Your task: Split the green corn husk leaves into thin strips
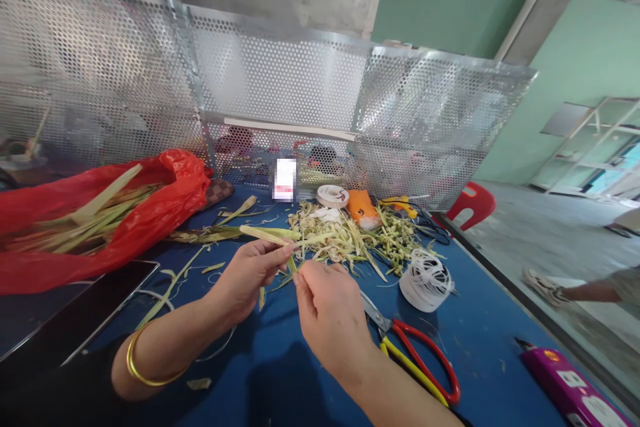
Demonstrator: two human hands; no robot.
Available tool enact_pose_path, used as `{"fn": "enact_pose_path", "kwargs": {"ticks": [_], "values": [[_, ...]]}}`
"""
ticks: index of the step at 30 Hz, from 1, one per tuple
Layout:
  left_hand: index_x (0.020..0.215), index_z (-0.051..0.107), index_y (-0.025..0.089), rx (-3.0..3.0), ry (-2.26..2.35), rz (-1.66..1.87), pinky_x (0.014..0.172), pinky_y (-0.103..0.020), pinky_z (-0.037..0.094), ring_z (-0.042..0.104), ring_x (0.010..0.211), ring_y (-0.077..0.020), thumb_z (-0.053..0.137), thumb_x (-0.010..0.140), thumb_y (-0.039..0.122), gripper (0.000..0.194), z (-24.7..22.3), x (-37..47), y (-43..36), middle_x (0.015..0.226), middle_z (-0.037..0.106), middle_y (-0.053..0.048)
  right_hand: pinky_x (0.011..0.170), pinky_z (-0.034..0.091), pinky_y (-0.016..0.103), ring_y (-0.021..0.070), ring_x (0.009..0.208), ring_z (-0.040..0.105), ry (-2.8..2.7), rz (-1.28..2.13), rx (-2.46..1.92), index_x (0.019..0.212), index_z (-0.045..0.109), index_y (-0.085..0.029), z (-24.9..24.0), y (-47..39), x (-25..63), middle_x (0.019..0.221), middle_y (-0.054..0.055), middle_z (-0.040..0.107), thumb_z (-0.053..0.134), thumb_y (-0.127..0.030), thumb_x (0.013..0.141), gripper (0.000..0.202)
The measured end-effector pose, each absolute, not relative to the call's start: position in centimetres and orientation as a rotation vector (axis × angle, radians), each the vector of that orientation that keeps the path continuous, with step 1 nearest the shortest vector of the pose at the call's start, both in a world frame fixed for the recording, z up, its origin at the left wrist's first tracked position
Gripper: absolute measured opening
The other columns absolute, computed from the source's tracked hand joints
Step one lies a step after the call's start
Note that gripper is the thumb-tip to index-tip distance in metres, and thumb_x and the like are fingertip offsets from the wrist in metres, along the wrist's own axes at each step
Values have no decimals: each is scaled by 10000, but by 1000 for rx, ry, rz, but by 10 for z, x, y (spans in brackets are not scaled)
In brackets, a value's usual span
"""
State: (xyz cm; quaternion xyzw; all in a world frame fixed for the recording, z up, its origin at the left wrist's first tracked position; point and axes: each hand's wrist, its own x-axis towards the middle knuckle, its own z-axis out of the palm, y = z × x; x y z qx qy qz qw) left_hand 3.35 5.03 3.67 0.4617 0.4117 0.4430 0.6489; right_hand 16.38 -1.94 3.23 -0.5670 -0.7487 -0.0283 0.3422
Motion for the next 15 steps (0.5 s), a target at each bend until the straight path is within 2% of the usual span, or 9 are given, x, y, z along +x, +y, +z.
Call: {"fn": "enact_pose_path", "kwargs": {"ticks": [3, 6, 8, 10, 13, 15], "values": [[703, 680, 131, 1070, 918, 1005, 406, -222, 168, 259, 408, -36, 764, 617, 366, 264, 36, 31, 53, 507, 488, 42, 561, 303, 251, 126, 539, 445, -1961, -95, -1461, 624, 405, -204, 32, -19, 164, 562, -24, 495, 410, -198, 913, 289], [661, 634, 128, 1084, 805, 933, 406, -219, 120, 227, 405, -29, 722, 673, 436, 320, 39, 27, 58, 499, 456, 46, 549, 312, 249, 137, 547, 470, -1921, -83, -1514, 646, 457, -207, 32, -15, 169, 562, -19, 515, 408, -217, 920, 278], [677, 627, 128, 1052, 726, 864, 409, -224, 102, 209, 407, -31, 667, 721, 486, 363, 41, 24, 62, 516, 468, 35, 516, 305, 247, 144, 533, 485, -1892, -56, -1578, 657, 480, -211, 32, -12, 174, 546, -19, 520, 414, -233, 922, 274], [715, 632, 125, 1043, 692, 844, 413, -225, 97, 198, 410, -30, 666, 729, 464, 341, 42, 22, 64, 538, 482, 30, 506, 313, 252, 149, 515, 497, -1895, -75, -1608, 671, 494, -213, 32, -9, 177, 539, -19, 537, 414, -240, 927, 269], [699, 619, 125, 1085, 702, 851, 414, -218, 111, 217, 411, -24, 707, 707, 391, 280, 40, 23, 62, 545, 469, 42, 602, 386, 279, 167, 559, 552, -1915, -221, -1538, 851, 553, -199, 29, -6, 178, 619, -4, 630, 455, -265, 923, 138], [698, 615, 130, 1095, 731, 841, 410, -207, 138, 276, 417, -26, 696, 718, 383, 267, 36, 26, 59, 560, 485, 37, 676, 409, 303, 182, 628, 593, -1939, -344, -1463, 979, 551, -177, 26, -5, 177, 728, 24, 685, 487, -268, 916, 128]]}}
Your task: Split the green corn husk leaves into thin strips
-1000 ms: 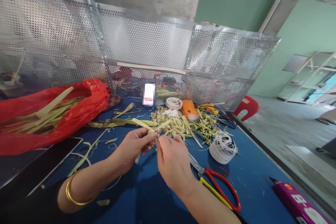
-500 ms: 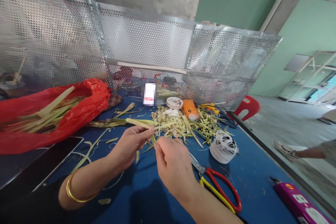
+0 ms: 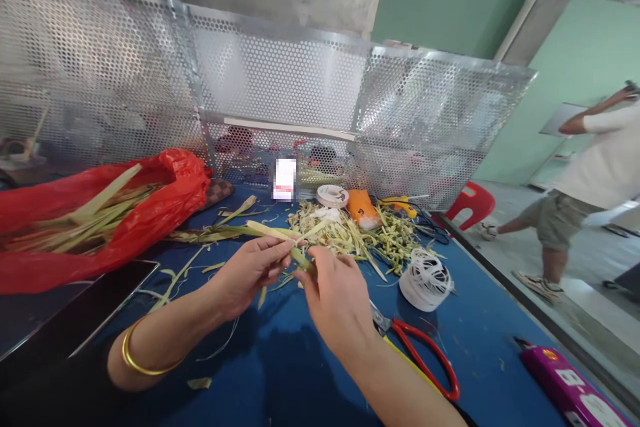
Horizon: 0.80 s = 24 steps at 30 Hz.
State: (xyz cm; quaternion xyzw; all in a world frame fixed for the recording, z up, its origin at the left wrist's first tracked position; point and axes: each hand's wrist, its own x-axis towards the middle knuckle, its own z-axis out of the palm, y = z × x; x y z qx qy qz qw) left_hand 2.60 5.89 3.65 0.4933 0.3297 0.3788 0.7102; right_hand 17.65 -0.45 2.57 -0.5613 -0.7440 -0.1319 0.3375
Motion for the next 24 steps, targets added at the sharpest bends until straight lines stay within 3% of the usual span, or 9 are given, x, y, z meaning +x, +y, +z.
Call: {"fn": "enact_pose_path", "kwargs": {"ticks": [3, 7, 15, 24], "values": [[683, 594, 139, 1096, 763, 805, 400, -197, 186, 349, 423, -39, 654, 758, 393, 271, 33, 30, 54, 560, 497, 29, 704, 402, 316, 190, 682, 611, -2009, -556, -1388, 999, 564, -153, 20, -3, 175, 806, 59, 692, 462, -202, 928, 133], [650, 569, 138, 1086, 749, 794, 388, -197, 225, 357, 413, -46, 575, 816, 377, 291, 32, 32, 52, 561, 510, 12, 712, 380, 323, 182, 652, 583, -2078, -761, -1380, 1024, 593, -138, 17, -3, 178, 745, 57, 655, 415, -114, 926, 204], [597, 539, 136, 1099, 776, 844, 380, -174, 237, 362, 412, -34, 620, 792, 382, 324, 27, 34, 51, 549, 504, 23, 670, 398, 301, 184, 669, 573, -1971, -634, -1352, 965, 611, -149, 17, -2, 177, 816, 80, 666, 435, -215, 954, 189], [605, 528, 143, 1056, 761, 793, 380, -179, 216, 342, 413, -35, 671, 729, 448, 358, 26, 37, 47, 539, 485, 39, 640, 395, 290, 181, 652, 540, -1905, -553, -1289, 814, 611, -161, 19, -2, 174, 702, 58, 599, 458, -166, 927, 190]]}}
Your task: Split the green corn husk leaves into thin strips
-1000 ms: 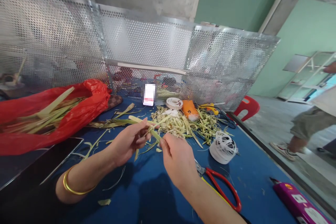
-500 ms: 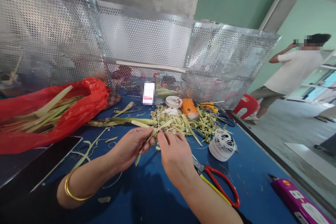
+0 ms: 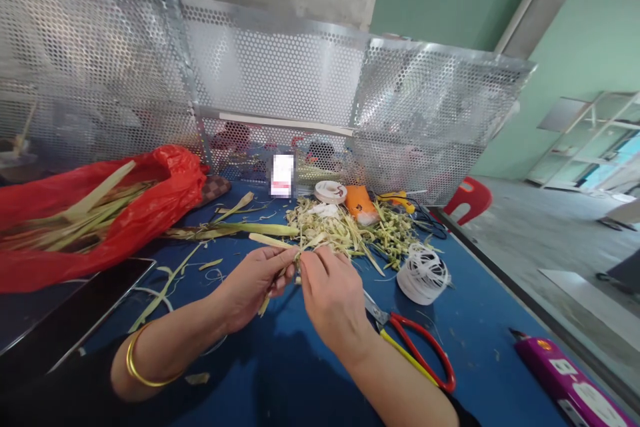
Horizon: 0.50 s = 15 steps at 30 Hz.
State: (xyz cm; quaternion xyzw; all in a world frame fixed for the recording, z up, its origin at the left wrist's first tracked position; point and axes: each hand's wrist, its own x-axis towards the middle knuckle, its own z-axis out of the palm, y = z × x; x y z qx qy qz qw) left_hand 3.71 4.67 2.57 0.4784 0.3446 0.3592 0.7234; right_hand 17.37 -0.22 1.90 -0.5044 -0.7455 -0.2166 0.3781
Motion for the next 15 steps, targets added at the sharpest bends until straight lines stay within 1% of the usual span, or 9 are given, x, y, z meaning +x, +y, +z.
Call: {"fn": "enact_pose_path", "kwargs": {"ticks": [4, 7, 8, 10, 13, 14, 15], "values": [[657, 550, 140, 1050, 725, 797, 397, -179, 160, 269, 424, -28, 715, 681, 465, 365, 25, 39, 42, 516, 401, 75, 639, 393, 293, 183, 657, 516, -1896, -440, -1302, 801, 588, -161, 16, -4, 173, 703, 61, 570, 428, -151, 919, 199], [671, 563, 140, 1065, 771, 847, 405, -196, 143, 232, 421, -27, 716, 670, 485, 378, 23, 41, 41, 511, 383, 84, 627, 387, 282, 172, 667, 517, -1830, -180, -1339, 788, 567, -175, 17, -6, 171, 728, 53, 572, 431, -175, 903, 178], [652, 555, 143, 1079, 789, 866, 407, -202, 146, 227, 420, -30, 707, 672, 502, 390, 22, 42, 40, 501, 377, 85, 604, 381, 274, 164, 647, 513, -1772, -38, -1371, 765, 557, -181, 18, -7, 171, 711, 42, 566, 445, -196, 893, 171], [616, 541, 148, 1118, 816, 909, 413, -212, 155, 226, 420, -35, 694, 673, 525, 411, 21, 44, 39, 482, 367, 85, 524, 349, 253, 136, 546, 472, -1593, 352, -1434, 689, 521, -192, 21, -7, 169, 618, 4, 524, 479, -257, 868, 195], [663, 576, 144, 1145, 825, 969, 417, -221, 153, 230, 426, -41, 696, 670, 510, 385, 22, 45, 38, 484, 387, 81, 449, 311, 231, 83, 407, 365, -1262, 979, -1385, 598, 462, -195, 26, -4, 166, 520, -42, 455, 521, -319, 821, 262], [681, 583, 144, 1140, 825, 979, 416, -223, 146, 229, 425, -41, 695, 672, 503, 376, 22, 45, 38, 485, 392, 80, 451, 322, 230, 72, 389, 349, -1191, 1102, -1346, 588, 456, -193, 27, -3, 166, 517, -47, 454, 522, -324, 815, 270], [687, 582, 143, 1129, 826, 976, 413, -225, 137, 224, 423, -41, 693, 674, 497, 371, 22, 45, 39, 483, 389, 81, 458, 334, 232, 68, 382, 348, -1163, 1148, -1329, 587, 457, -191, 27, -3, 165, 520, -48, 458, 517, -326, 817, 273]]}}
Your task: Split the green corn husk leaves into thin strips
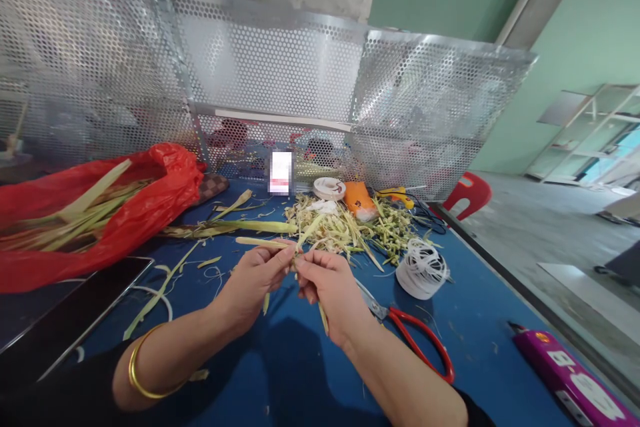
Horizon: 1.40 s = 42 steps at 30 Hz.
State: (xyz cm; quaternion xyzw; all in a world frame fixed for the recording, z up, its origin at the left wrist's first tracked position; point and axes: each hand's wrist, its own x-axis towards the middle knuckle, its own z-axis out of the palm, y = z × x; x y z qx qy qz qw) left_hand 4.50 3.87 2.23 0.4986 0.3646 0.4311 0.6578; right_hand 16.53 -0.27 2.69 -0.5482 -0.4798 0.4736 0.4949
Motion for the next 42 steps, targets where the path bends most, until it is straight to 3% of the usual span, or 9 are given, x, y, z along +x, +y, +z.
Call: {"fn": "enact_pose_path", "kwargs": {"ticks": [3, 8, 13, 16, 21, 24, 33, 38, 42], "values": [[675, 564, 142, 1082, 839, 918, 407, -227, 110, 188, 411, -36, 692, 679, 489, 369, 23, 43, 42, 464, 344, 93, 497, 357, 244, 102, 440, 437, -1407, 829, -1423, 663, 514, -186, 22, -2, 166, 559, -27, 506, 492, -316, 858, 235], [683, 550, 143, 1017, 852, 877, 410, -219, 109, 173, 411, -33, 721, 661, 468, 368, 24, 40, 45, 452, 306, 107, 601, 357, 300, 187, 627, 549, -2037, -400, -1446, 967, 595, -140, 11, -5, 170, 757, 68, 631, 437, -166, 913, 168], [623, 498, 164, 1014, 869, 821, 415, -217, 107, 173, 411, -29, 736, 630, 493, 406, 23, 41, 43, 467, 314, 105, 649, 338, 335, 192, 601, 513, -2190, -926, -1375, 890, 611, -130, 14, -4, 173, 690, 61, 584, 399, -90, 898, 216], [588, 492, 164, 1073, 876, 870, 422, -218, 127, 207, 419, -34, 724, 615, 545, 447, 23, 44, 41, 470, 346, 93, 610, 325, 321, 175, 571, 491, -2097, -635, -1431, 759, 581, -154, 17, -4, 172, 655, 48, 570, 391, -122, 901, 239], [555, 517, 157, 1147, 820, 940, 440, -221, 175, 247, 443, -51, 705, 635, 553, 446, 24, 45, 39, 468, 382, 73, 459, 284, 245, 108, 426, 391, -1438, 777, -1430, 605, 479, -198, 22, -3, 166, 468, -53, 396, 464, -287, 845, 256], [563, 537, 151, 1133, 811, 928, 440, -222, 175, 255, 444, -53, 677, 682, 530, 422, 24, 44, 41, 479, 408, 61, 422, 285, 222, 75, 377, 371, -1079, 1214, -1240, 600, 523, -178, 24, -1, 163, 461, -67, 412, 542, -336, 773, 235], [702, 590, 145, 1153, 782, 868, 428, -233, 115, 245, 441, -45, 706, 692, 434, 311, 21, 40, 45, 554, 472, 44, 408, 309, 215, 77, 353, 409, -1251, 1146, -1347, 592, 542, -184, 23, 3, 172, 440, -65, 482, 555, -354, 781, 254], [644, 534, 155, 1069, 806, 831, 429, -239, 79, 134, 428, -41, 713, 684, 411, 315, 22, 38, 47, 466, 286, 100, 488, 365, 222, 96, 474, 459, -1319, 973, -1361, 585, 552, -185, 26, 4, 175, 503, -48, 514, 604, -343, 772, 251], [705, 568, 145, 1054, 756, 701, 433, -240, 65, 133, 431, -39, 748, 654, 399, 316, 26, 36, 45, 479, 286, 105, 512, 369, 223, 84, 498, 432, -948, 1129, -1177, 661, 619, -154, 25, 7, 175, 533, -45, 508, 703, -435, 700, 296]]}}
